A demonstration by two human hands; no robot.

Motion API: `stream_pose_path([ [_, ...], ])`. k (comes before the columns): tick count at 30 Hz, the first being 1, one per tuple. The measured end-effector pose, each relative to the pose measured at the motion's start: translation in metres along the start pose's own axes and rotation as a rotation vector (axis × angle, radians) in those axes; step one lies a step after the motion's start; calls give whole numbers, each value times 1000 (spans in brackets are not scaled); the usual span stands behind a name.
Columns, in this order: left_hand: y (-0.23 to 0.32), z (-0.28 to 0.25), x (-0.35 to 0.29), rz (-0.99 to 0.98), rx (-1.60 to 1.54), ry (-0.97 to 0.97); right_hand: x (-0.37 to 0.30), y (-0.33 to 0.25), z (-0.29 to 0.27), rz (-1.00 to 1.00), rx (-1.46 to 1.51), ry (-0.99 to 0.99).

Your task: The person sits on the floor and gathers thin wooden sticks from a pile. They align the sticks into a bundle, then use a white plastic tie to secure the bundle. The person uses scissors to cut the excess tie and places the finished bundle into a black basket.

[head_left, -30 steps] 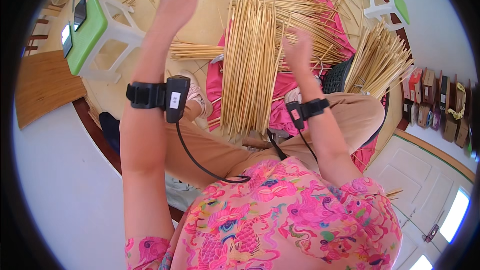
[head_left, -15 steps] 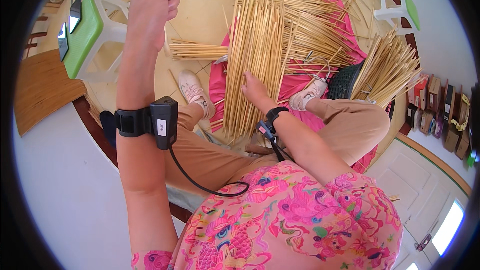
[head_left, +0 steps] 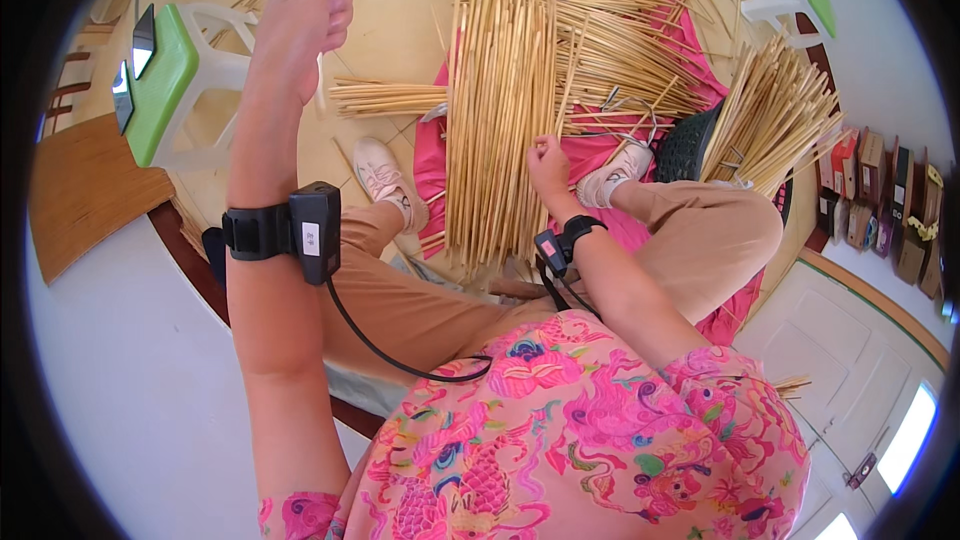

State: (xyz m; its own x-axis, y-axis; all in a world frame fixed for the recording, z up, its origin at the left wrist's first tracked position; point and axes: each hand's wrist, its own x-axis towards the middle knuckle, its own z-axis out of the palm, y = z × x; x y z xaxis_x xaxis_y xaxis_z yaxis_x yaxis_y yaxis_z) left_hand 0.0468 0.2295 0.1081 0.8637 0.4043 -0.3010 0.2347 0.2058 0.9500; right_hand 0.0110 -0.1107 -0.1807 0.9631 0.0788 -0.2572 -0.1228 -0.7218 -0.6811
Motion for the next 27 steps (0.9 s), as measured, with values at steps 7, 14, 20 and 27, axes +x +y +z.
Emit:
stream_pose_path([
  [7, -106, 31, -10, 623, 761, -394, 16, -59, -81, -232, 241, 314],
  [14, -93, 70, -57, 551, 1422, -645, 2, -113, -159, -711, -398, 483],
  [20, -72, 59, -48, 1229, 1301, 68, 30, -81, -161, -510, -479, 243],
  [27, -198, 0, 12, 398, 970, 300, 36, -147, -204, -629, 135, 500],
])
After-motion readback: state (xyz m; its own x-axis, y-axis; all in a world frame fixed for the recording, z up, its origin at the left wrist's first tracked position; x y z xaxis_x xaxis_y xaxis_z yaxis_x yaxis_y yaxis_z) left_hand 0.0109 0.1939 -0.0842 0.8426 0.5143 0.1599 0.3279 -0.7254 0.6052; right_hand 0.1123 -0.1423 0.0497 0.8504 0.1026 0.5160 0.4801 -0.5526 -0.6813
